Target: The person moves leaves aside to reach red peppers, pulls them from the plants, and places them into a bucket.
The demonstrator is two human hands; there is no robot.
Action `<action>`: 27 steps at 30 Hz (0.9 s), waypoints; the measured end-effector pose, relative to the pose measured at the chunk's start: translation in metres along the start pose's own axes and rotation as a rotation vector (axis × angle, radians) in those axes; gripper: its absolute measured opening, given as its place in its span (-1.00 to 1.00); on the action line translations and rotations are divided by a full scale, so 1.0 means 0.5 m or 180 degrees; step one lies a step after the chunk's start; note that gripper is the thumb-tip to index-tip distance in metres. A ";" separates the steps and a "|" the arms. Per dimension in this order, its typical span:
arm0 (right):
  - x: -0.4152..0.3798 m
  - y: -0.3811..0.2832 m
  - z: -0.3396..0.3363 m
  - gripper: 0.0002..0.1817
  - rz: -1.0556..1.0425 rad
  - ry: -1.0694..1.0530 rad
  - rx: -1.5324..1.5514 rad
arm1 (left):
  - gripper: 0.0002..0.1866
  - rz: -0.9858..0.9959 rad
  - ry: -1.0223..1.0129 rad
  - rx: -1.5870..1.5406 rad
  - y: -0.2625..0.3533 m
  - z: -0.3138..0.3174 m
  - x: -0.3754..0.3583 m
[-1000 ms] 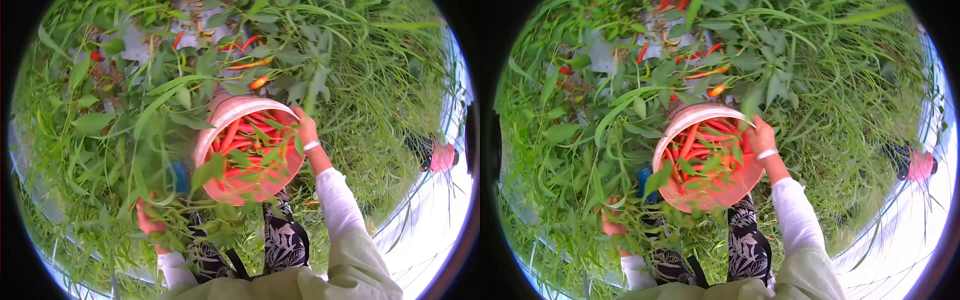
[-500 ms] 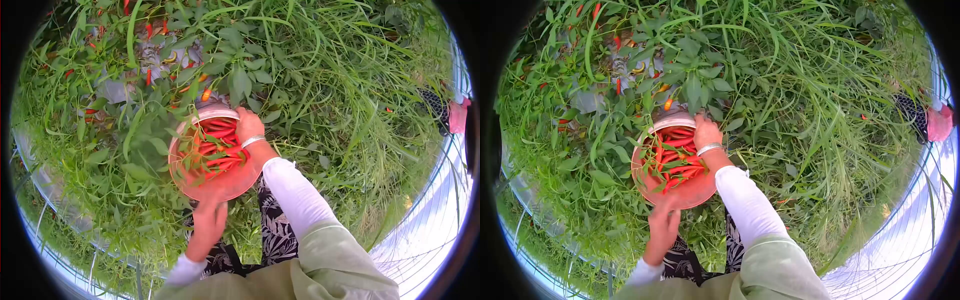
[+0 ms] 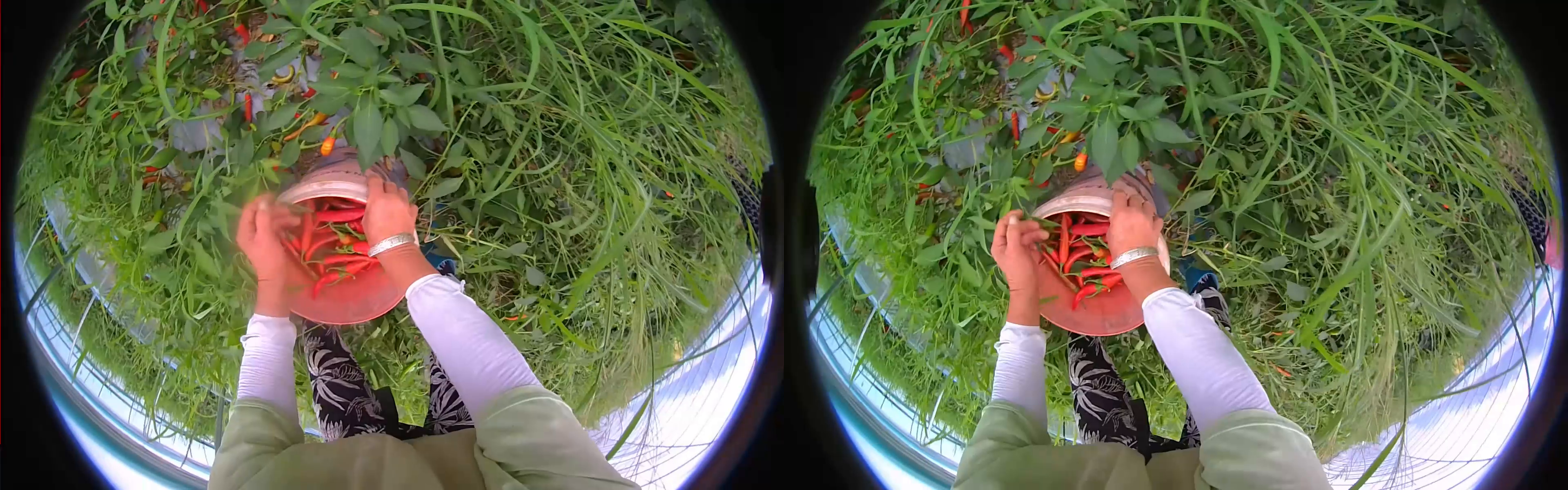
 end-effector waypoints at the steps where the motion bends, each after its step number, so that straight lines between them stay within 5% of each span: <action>1: 0.002 0.004 -0.007 -0.65 -0.0046 0.0112 0.0064 | -0.82 -0.0012 0.0396 -0.0095 -0.001 -0.037 0.001; 4: 0.002 0.008 -0.013 -0.66 -0.0157 0.0152 0.0040 | -0.77 -0.0004 0.0865 -0.0277 -0.028 -0.130 -0.013; 6: 0.010 0.020 -0.011 -0.70 -0.0200 0.0179 -0.0015 | -0.65 0.0256 0.0697 0.1296 -0.044 -0.190 0.003; 7: 0.013 0.024 -0.013 -0.72 -0.0247 0.0186 0.0066 | -0.65 0.0238 0.0758 0.1326 -0.080 -0.228 -0.003; 10: 0.023 0.032 0.006 -0.70 -0.0115 0.0002 0.0046 | -0.58 -0.0585 0.1116 0.3122 -0.124 -0.317 0.019; 13: 0.016 0.019 0.001 -0.66 -0.0227 0.0102 0.0016 | -0.57 -0.1109 0.0324 0.1914 -0.109 -0.290 0.060; 16: 0.016 0.020 0.000 -0.65 -0.0302 0.0208 -0.0043 | -0.61 -0.1192 -0.0568 0.0804 -0.001 -0.121 0.111; 18: 0.010 0.020 -0.003 -0.61 -0.0312 0.0233 -0.0028 | -0.61 0.1196 -0.0774 0.1831 0.104 -0.066 0.181; 20: 0.011 0.016 -0.003 -0.54 -0.0459 0.0342 0.0049 | -0.52 0.1100 -0.0549 0.3271 0.067 -0.071 0.218; 21: 0.007 0.007 -0.009 -0.49 -0.0540 0.0310 0.0168 | -0.43 0.0448 -0.0499 0.3652 0.003 -0.111 0.221; 27: -0.013 -0.170 -0.117 -0.53 -0.1442 0.0246 0.0751 | -0.60 -0.0030 0.0215 0.2329 -0.108 -0.251 0.183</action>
Point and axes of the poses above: each hand's wrist, its own x-axis towards the middle knuckle, its own z-axis out of the palm, y = z × x, the point moved 8 cm from there along x, towards the middle knuckle, and after that the axes turned 11 degrees about -y, right-handed, at the moved point
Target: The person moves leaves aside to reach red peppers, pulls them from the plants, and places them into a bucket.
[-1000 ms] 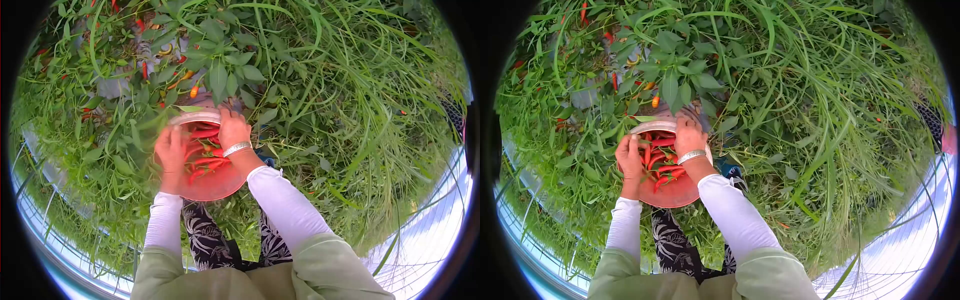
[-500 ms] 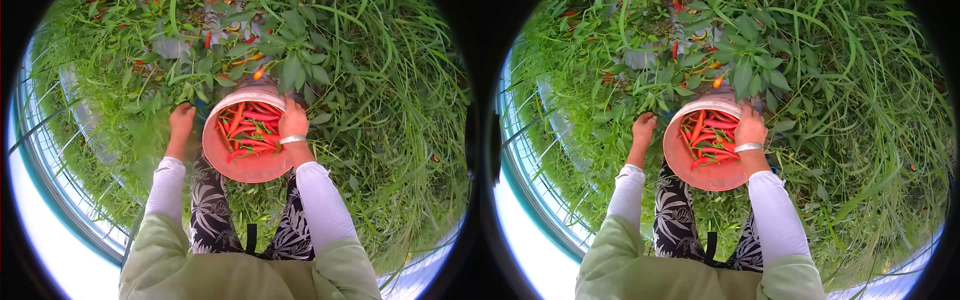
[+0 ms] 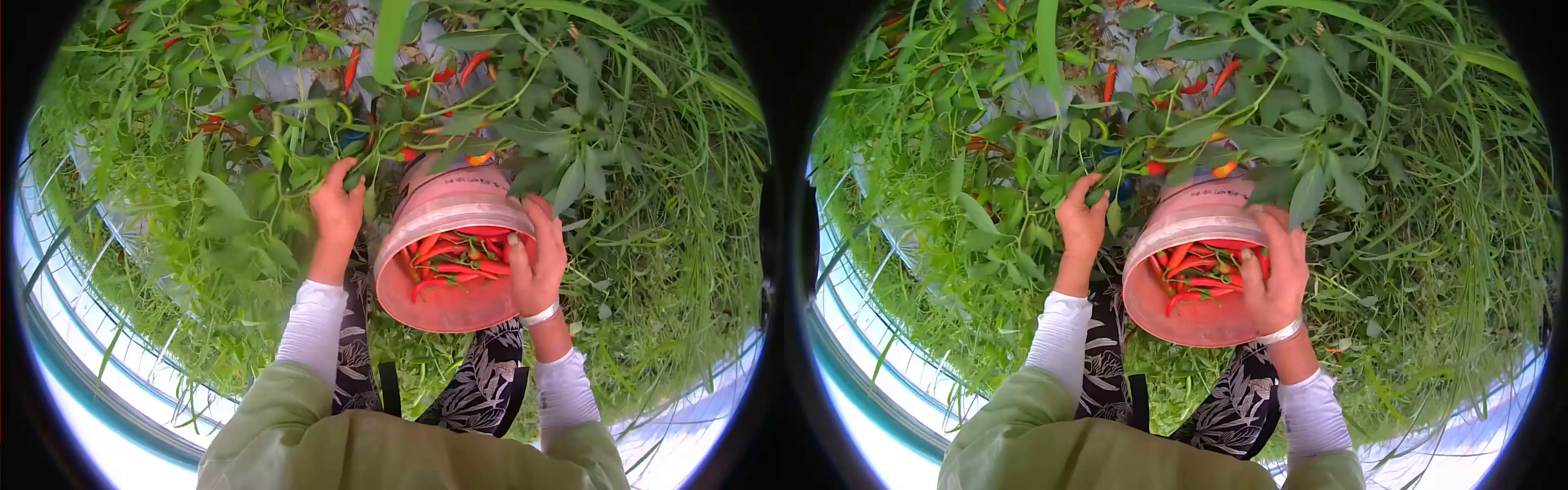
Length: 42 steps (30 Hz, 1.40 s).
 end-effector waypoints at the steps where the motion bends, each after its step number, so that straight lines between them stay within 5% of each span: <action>1: 0.010 -0.021 0.035 -0.53 0.0045 -0.0039 -0.0047 | -0.60 -0.0032 -0.0052 -0.0046 -0.008 0.000 0.011; 3: 0.054 -0.072 0.121 -0.56 -0.0035 -0.0379 0.0991 | -0.70 0.0658 0.0153 -0.0273 0.032 -0.018 0.045; 7: 0.125 -0.022 0.346 -0.54 0.1894 0.0263 0.2880 | -0.74 0.0412 -0.0296 -0.0407 0.015 -0.010 0.067; 10: 0.159 0.039 0.445 -0.45 0.2205 -0.0372 0.1817 | -0.74 0.0410 -0.0551 -0.0304 0.018 -0.018 0.078; 13: 0.147 0.061 0.470 -0.44 0.2551 -0.0187 0.1443 | -0.76 0.0350 -0.0773 -0.0118 0.018 -0.022 0.080; 18: 0.156 0.051 0.435 -0.67 0.2277 0.0204 0.0998 | -0.81 0.0203 -0.0986 -0.0421 0.003 -0.014 0.088; 25: 0.143 0.035 0.429 -0.83 0.2572 0.0353 0.1767 | -0.82 0.0323 -0.0965 -0.0761 0.022 -0.031 0.098; 29: 0.148 -0.012 0.395 -0.91 0.2103 0.0392 0.1767 | -0.83 0.0291 -0.1101 -0.0607 0.028 -0.026 0.097; 31: 0.154 -0.063 0.360 -0.93 0.1766 0.0090 0.0780 | -0.82 0.0049 -0.0970 -0.1602 0.011 -0.020 0.097; 32: 0.149 -0.090 0.351 -0.94 0.1694 -0.0015 0.0937 | -0.82 0.0043 -0.0975 -0.1614 0.012 -0.020 0.097; 34: 0.138 -0.142 0.323 -0.93 0.1637 -0.0120 0.1082 | -0.78 -0.0157 -0.0705 -0.3140 0.006 -0.032 0.095; 37: 0.163 -0.200 0.254 -0.90 0.1085 0.0077 0.1150 | -0.59 0.0357 -0.1918 -0.3986 0.041 -0.047 0.096; 40: 0.202 -0.192 0.243 -0.89 0.0815 0.0144 0.1682 | -0.48 0.1064 -0.2695 -0.3460 0.097 -0.045 0.072; 42: 0.240 -0.205 0.245 -0.90 0.0615 -0.0196 0.1733 | -0.43 0.0850 -0.2901 -0.3483 0.091 -0.030 0.060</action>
Point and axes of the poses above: each hand's wrist, its own x-axis towards the middle knuckle, its own z-axis out of the palm, y = z × x, the point moved 8 cm from there along x, towards the middle knuckle, and after that the axes turned 11 degrees about -y, right-handed, at the moved point
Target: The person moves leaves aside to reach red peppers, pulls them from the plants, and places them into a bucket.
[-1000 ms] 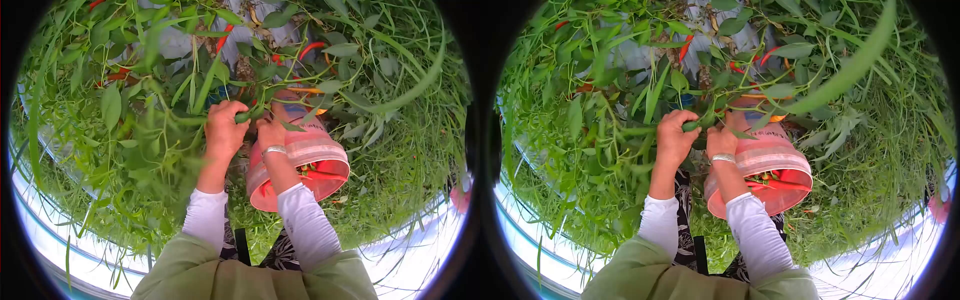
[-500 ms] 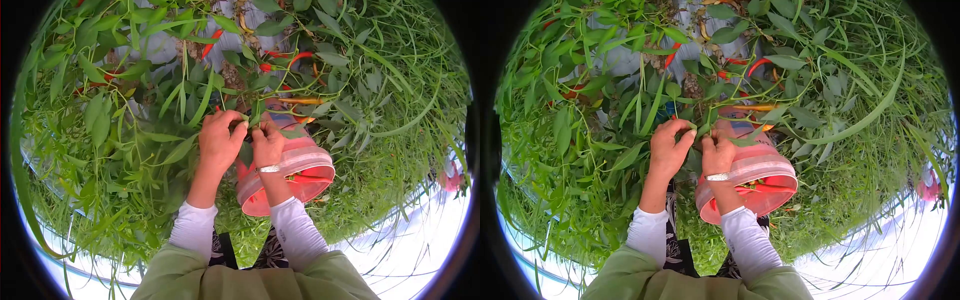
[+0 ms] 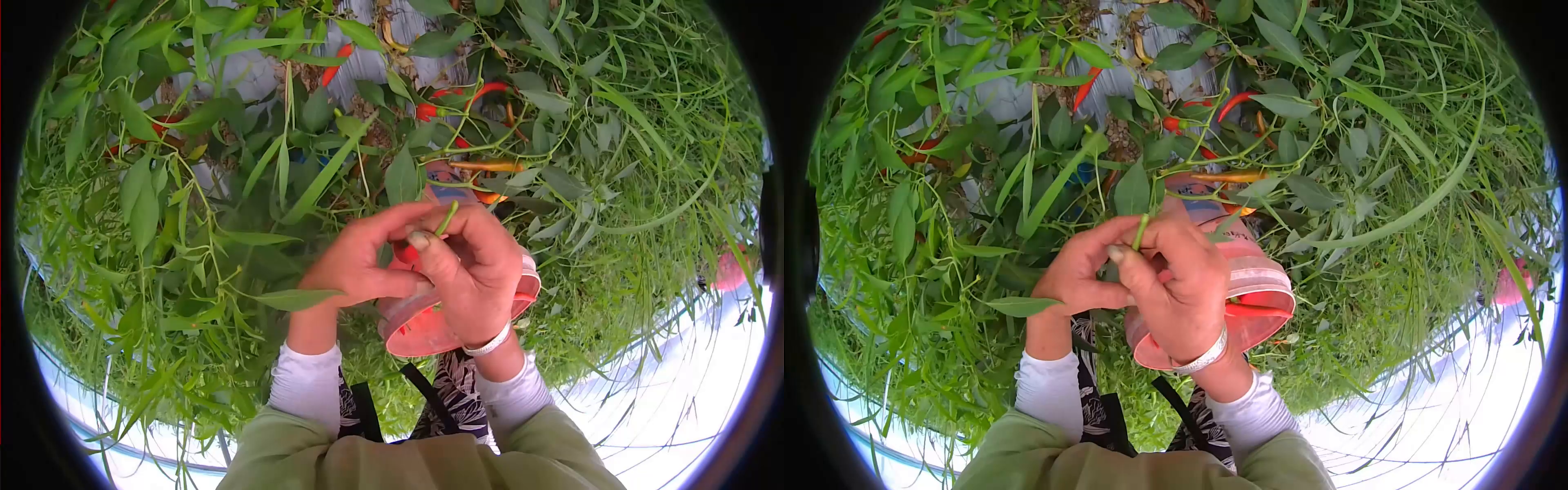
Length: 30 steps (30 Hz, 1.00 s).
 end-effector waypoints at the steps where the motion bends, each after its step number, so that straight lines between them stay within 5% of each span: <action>1: 0.018 -0.015 0.010 -0.90 -0.0084 -0.0370 0.0009 | -0.39 -0.0240 -0.0070 -0.0154 -0.017 0.008 -0.002; 2: 0.039 -0.024 0.017 -0.90 -0.0037 -0.0746 -0.0276 | -0.48 0.0051 0.0342 -0.0051 -0.002 0.000 0.000; 6: 0.177 0.002 -0.044 -0.89 -0.0772 -0.0010 -0.1602 | -0.69 0.0402 0.0546 -0.1253 0.002 -0.055 -0.020; 8: 0.244 0.094 -0.024 -0.88 -0.1033 -0.0662 -0.3480 | -0.70 0.0361 0.0681 -0.1389 0.000 -0.061 -0.026; 10: 0.281 0.177 -0.021 -0.86 -0.0448 -0.1249 -0.5187 | -0.72 0.0367 0.0723 -0.1531 -0.009 -0.064 -0.027; 13: 0.308 0.217 -0.026 -0.77 0.0119 -0.2276 -0.5829 | -0.72 0.0264 0.0863 -0.1370 -0.016 -0.069 -0.030; 18: 0.323 0.219 -0.058 -0.78 -0.0316 -0.1629 -0.5080 | -0.72 0.0204 0.1071 -0.1359 -0.020 -0.078 -0.030; 23: 0.341 0.213 -0.149 -0.84 -0.0487 -0.0029 -0.3433 | -0.73 0.0134 0.1292 -0.1350 -0.028 -0.087 -0.028; 25: 0.357 0.247 -0.208 -0.78 0.1089 0.0669 -0.0601 | -0.74 0.0050 0.1368 -0.1410 -0.035 -0.089 -0.028; 27: 0.353 0.203 -0.230 -0.78 0.0998 0.0888 -0.0144 | -0.75 -0.0027 0.1410 -0.1378 -0.040 -0.091 -0.028; 30: 0.285 0.106 -0.163 -0.81 0.0231 0.0117 -0.0088 | -0.75 0.0012 0.1653 -0.1353 -0.044 -0.103 -0.029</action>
Point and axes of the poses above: each hand's wrist, its own x-axis towards the middle knuckle, its own z-axis out of the palm, y = z × x, the point moved 8 cm from there along x, towards the middle knuckle, and after that the axes turned 11 degrees about -y, right-handed, at the moved point
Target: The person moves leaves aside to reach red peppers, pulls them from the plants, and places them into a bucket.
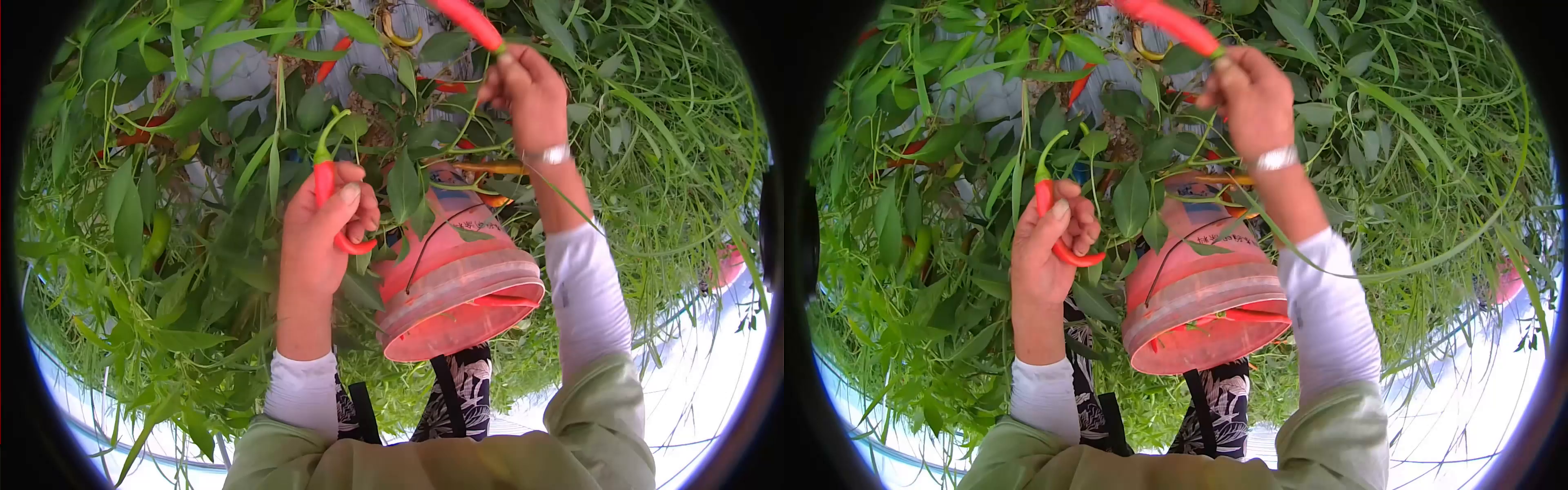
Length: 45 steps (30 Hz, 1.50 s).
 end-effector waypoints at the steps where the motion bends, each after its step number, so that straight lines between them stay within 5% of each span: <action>1: -0.047 -0.039 0.043 -0.84 -0.0327 -0.0342 -0.0227 | -0.75 0.0130 0.0174 -0.0040 0.003 -0.007 0.000; 3: -0.134 -0.040 0.123 -0.89 -0.0259 -0.0925 -0.0508 | -0.72 0.0220 0.0100 -0.0228 0.006 0.008 0.003; 5: -0.197 -0.067 0.189 -0.85 -0.1054 -0.1317 -0.1354 | -0.68 0.0324 0.0046 -0.0394 0.010 0.012 0.006; 7: -0.215 -0.057 0.214 -0.86 -0.1070 -0.2012 -0.1103 | -0.69 0.0503 -0.0006 -0.0737 0.015 0.004 0.008; 9: -0.157 -0.062 0.152 -0.85 -0.1232 -0.1563 -0.1364 | -0.75 0.0702 0.0195 -0.1019 0.013 -0.018 0.010; 11: -0.062 -0.018 0.056 -0.88 -0.0514 -0.0988 -0.1696 | -0.77 0.0711 0.0099 -0.1144 0.020 -0.012 0.008; 13: 0.018 0.051 0.002 -0.86 -0.0389 -0.1125 -0.2939 | -0.77 0.0519 -0.0013 -0.0934 0.016 0.003 0.010; 16: 0.084 0.176 -0.015 -0.78 -0.0146 -0.1871 -0.3838 | -0.79 0.0448 -0.0330 -0.0570 0.013 0.017 0.012; 18: 0.066 0.256 -0.011 -0.65 0.1544 -0.3079 -0.4810 | -0.78 0.0435 -0.0026 -0.0914 0.015 0.008 0.013; 22: 0.035 0.256 0.016 -0.45 0.2408 -0.3520 -0.4559 | -0.78 0.0524 -0.0256 -0.0673 0.019 0.010 0.015; 27: 0.014 0.305 0.028 -0.43 0.2403 -0.4056 -0.4776 | -0.79 0.0444 0.0008 -0.0883 0.016 -0.002 0.018; 31: 0.041 0.330 0.015 -0.66 0.1583 -0.3487 -0.4682 | -0.79 0.0392 0.0028 -0.0930 0.008 -0.003 0.024; 34: 0.066 0.288 -0.030 -0.79 0.1195 -0.1921 -0.4263 | -0.78 0.0430 0.0073 -0.0915 0.008 -0.003 0.027; 45: 0.050 0.261 -0.107 -0.73 0.1273 -0.0130 -0.3639 | -0.84 0.0358 0.0193 -0.0864 -0.001 0.002 0.035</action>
Point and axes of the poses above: each hand's wrist, its own x-axis towards the middle knuckle, its own z-axis out of the palm, y = z × x, the point moved 8 cm from there along x, towards the middle knuckle, and after that the axes turned 11 degrees about -y, right-handed, at the moved point
